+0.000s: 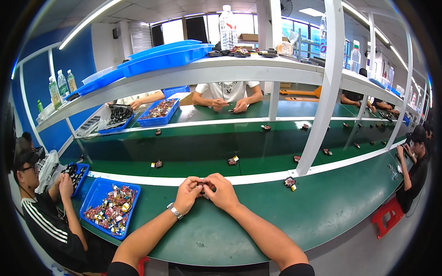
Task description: The recorder is assembling small electronic components, possibly socket or switch modules, on a production line workbench.
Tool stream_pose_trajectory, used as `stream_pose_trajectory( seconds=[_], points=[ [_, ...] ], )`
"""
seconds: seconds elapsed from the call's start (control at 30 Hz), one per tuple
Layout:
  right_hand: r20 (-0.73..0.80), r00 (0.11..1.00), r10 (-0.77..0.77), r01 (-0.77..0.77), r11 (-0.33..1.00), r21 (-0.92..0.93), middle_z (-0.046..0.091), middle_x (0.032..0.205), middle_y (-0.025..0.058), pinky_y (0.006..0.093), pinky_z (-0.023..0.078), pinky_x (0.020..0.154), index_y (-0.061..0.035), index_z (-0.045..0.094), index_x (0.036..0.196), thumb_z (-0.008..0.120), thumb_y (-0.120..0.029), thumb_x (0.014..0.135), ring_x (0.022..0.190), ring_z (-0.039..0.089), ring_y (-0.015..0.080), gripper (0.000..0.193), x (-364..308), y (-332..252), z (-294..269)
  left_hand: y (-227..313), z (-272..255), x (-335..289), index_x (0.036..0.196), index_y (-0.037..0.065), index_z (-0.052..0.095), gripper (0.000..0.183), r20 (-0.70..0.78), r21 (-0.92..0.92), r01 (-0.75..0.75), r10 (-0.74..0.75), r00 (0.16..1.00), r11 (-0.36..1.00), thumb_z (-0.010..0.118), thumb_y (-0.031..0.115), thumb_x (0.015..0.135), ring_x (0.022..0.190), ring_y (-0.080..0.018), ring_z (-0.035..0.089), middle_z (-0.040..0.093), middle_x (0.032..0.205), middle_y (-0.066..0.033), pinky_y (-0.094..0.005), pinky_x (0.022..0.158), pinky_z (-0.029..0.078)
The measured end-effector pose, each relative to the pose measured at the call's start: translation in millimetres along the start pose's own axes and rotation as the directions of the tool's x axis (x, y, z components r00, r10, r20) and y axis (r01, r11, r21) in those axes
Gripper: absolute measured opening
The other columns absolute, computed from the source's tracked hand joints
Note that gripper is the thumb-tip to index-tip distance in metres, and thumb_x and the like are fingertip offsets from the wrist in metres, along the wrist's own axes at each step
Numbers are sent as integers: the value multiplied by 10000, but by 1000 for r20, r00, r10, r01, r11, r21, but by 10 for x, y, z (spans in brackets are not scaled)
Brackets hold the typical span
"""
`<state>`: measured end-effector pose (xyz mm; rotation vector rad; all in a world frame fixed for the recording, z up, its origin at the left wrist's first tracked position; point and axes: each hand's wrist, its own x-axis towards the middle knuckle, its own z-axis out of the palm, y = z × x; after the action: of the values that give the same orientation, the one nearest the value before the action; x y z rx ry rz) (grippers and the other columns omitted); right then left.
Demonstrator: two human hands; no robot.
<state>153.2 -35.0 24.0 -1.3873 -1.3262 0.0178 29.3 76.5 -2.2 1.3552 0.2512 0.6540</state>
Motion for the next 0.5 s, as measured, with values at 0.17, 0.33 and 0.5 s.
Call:
stream_pose_trajectory(
  seconds=[0.17, 0.33, 0.5],
  points=[
    [11, 999, 32, -32, 999, 31, 655, 944, 98, 282, 553, 697, -7, 687, 976, 709, -24, 830, 759, 668, 161, 149, 22, 17, 8, 1, 3, -5, 1191, 29, 507, 217, -25, 56, 5, -3, 1000, 998, 515, -2, 976, 1017, -153, 636, 636, 1147, -99, -301, 824, 563],
    [-51, 971, 235, -218, 951, 219, 715, 945, 119, 293, 575, 760, 29, 669, 937, 665, 25, 850, 860, 710, 173, 87, 298, 492, -237, 64, 23, 28, 1282, 17, 445, 323, -60, -79, 39, -44, 997, 996, 501, -6, 965, 1081, -240, 642, 610, 1222, -173, -362, 880, 568],
    [-514, 741, 432, -583, 794, -173, 732, 835, 122, 331, 548, 721, -10, 727, 924, 818, -184, 752, 755, 705, 226, 261, 421, 1252, -1133, 13, -41, 58, 1253, -16, 473, 309, -54, -26, 91, -92, 994, 996, 513, -1, 947, 1063, -255, 653, 609, 1240, -197, -359, 901, 554]
  ],
)
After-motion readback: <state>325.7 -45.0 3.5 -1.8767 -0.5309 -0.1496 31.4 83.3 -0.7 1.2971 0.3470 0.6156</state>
